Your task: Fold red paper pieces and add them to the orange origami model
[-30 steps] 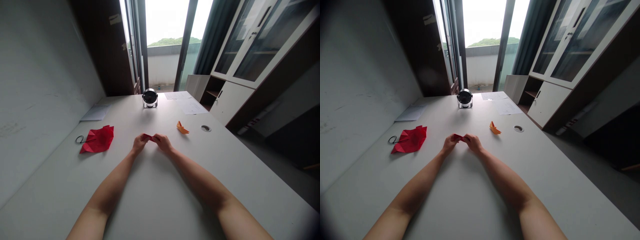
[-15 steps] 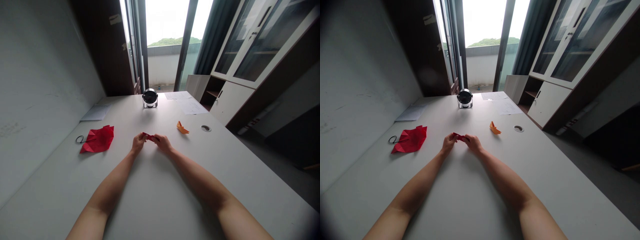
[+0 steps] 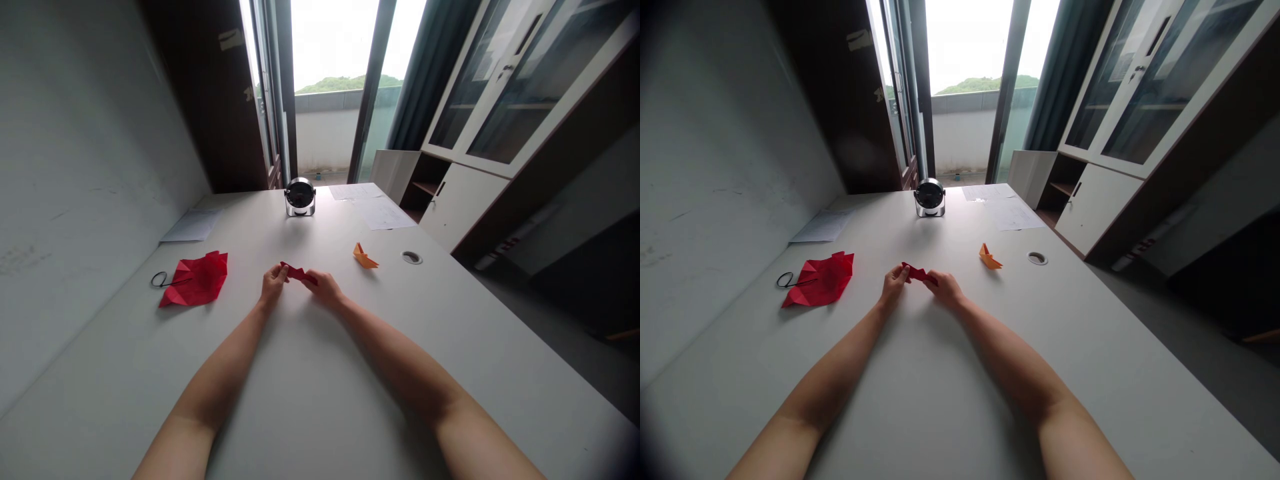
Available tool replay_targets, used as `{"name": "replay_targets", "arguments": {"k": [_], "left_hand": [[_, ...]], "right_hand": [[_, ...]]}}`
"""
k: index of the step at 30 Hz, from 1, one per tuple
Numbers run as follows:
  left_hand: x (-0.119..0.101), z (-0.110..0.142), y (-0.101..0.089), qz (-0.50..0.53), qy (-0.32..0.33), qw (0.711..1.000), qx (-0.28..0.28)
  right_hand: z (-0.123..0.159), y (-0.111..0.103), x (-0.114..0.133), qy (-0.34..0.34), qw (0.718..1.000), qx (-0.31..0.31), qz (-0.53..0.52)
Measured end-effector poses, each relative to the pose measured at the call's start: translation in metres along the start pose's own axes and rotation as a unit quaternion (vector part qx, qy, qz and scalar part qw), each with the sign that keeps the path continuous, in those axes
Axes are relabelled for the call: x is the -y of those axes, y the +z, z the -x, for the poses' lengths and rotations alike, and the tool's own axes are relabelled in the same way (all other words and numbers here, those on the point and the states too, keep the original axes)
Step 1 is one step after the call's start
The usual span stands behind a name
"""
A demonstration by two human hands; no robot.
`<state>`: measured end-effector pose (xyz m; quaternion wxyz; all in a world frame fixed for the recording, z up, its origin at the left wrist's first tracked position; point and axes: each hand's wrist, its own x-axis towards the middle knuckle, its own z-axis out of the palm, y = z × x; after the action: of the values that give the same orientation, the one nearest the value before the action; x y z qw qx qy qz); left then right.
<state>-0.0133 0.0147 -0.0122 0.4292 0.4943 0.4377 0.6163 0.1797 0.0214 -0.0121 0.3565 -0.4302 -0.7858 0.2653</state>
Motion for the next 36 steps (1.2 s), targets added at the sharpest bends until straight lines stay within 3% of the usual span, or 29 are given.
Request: {"name": "replay_targets", "arguments": {"k": [9, 19, 36], "left_hand": [[0.000, 0.000, 0.001, -0.013, -0.026, 0.996, 0.086], [0.012, -0.002, 0.003, -0.035, 0.006, 0.999, 0.031], [0.000, 0.002, 0.004, -0.029, -0.006, 0.999, 0.034]], "right_hand": [[-0.002, 0.003, -0.003, -0.007, 1.000, 0.015, -0.015], [-0.001, 0.001, -0.001, -0.001, 1.000, 0.021, -0.004], [0.000, -0.001, 0.001, 0.008, 1.000, -0.015, 0.025]]}}
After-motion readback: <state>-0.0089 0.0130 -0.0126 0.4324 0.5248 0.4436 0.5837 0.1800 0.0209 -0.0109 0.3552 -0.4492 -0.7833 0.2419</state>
